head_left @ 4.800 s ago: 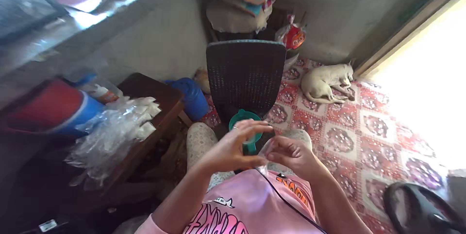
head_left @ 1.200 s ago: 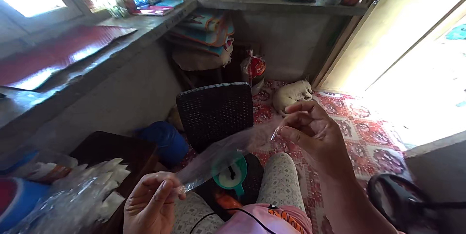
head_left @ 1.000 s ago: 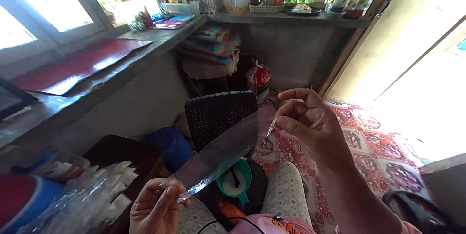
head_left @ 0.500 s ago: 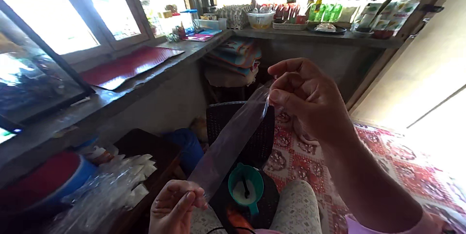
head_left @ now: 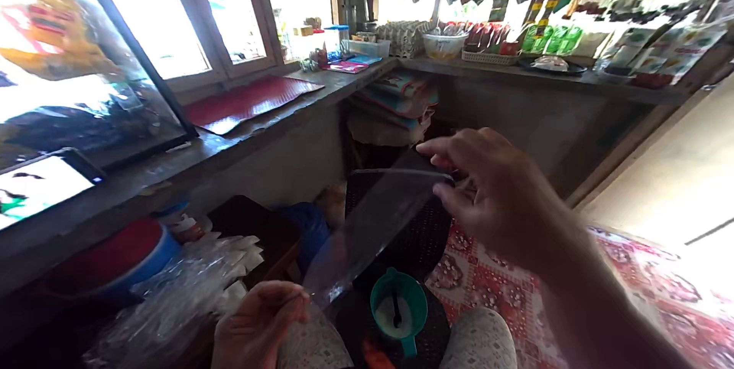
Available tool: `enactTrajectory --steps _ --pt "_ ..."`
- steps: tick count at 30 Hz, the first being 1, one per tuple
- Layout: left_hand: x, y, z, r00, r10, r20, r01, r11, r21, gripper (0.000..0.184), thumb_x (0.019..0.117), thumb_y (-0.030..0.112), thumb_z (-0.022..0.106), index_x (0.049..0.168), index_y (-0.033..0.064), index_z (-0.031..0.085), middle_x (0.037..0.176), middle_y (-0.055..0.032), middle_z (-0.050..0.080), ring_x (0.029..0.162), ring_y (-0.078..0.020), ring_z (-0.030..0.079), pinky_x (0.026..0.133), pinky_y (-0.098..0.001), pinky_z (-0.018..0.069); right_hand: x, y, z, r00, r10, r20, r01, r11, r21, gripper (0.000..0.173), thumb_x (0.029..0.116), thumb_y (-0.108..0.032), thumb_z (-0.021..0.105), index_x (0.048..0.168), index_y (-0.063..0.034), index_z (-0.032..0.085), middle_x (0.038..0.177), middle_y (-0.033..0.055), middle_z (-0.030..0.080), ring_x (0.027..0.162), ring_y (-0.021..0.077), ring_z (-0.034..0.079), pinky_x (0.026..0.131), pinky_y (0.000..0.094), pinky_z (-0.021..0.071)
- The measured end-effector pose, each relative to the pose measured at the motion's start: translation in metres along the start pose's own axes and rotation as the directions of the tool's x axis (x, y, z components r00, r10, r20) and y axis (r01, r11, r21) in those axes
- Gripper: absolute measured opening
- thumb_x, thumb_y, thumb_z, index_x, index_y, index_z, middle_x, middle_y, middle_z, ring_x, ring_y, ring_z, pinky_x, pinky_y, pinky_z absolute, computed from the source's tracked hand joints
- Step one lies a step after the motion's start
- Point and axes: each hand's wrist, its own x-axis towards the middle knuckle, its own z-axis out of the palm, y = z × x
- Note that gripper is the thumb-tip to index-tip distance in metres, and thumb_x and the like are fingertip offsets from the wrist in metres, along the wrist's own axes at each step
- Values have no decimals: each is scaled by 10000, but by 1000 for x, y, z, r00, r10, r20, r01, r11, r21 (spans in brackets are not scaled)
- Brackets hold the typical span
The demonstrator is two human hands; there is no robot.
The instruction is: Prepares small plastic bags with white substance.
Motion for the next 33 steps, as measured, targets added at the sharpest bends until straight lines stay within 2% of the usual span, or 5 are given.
enactTrajectory --steps 4,9,12,17,33 --pt "9 11 12 971 -79 225 -22 909 415 110 927 71 719 1028 80 764 950 3 740 763 -70 694 696 -245 615 -54 -23 48 998 -15 -57 27 974 223 382 914 -113 630 1286 -169 695 1251 -11 676 1238 191 574 1033 429 495" --pt "24 11 53 846 -145 513 -211 792 572 94 931 116 722 995 56 757 928 -35 726 829 -78 687 763 -262 594 -112 -37 132 972 -4 235 -139 796 589 424 873 -293 793 1223 -65 721 1084 74 735 1051 271 650 889 499 531" --pt "28 3 59 829 -169 533 -178 823 539 130 933 133 740 1023 46 709 892 -31 720 771 -76 682 728 -266 597 -132 -22 137 964 45 264 -219 696 684 187 960 -216 708 992 -42 771 904 47 738 906 158 667 843 336 533" --pt "25 -14 72 826 -196 529 -60 902 428 164 922 91 745 1060 29 684 898 -31 721 751 -81 684 691 -261 601 -146 -13 127 952 178 248 -305 584 752 160 958 -167 721 999 -16 754 925 51 707 844 77 655 761 228 560" --pt "20 -31 77 874 -231 427 87 940 330 76 857 76 800 887 24 754 833 -30 736 746 -79 699 704 -255 606 -152 -14 123 897 335 288 -406 369 836 106 956 -61 701 1020 5 753 953 57 754 833 81 715 768 250 614"
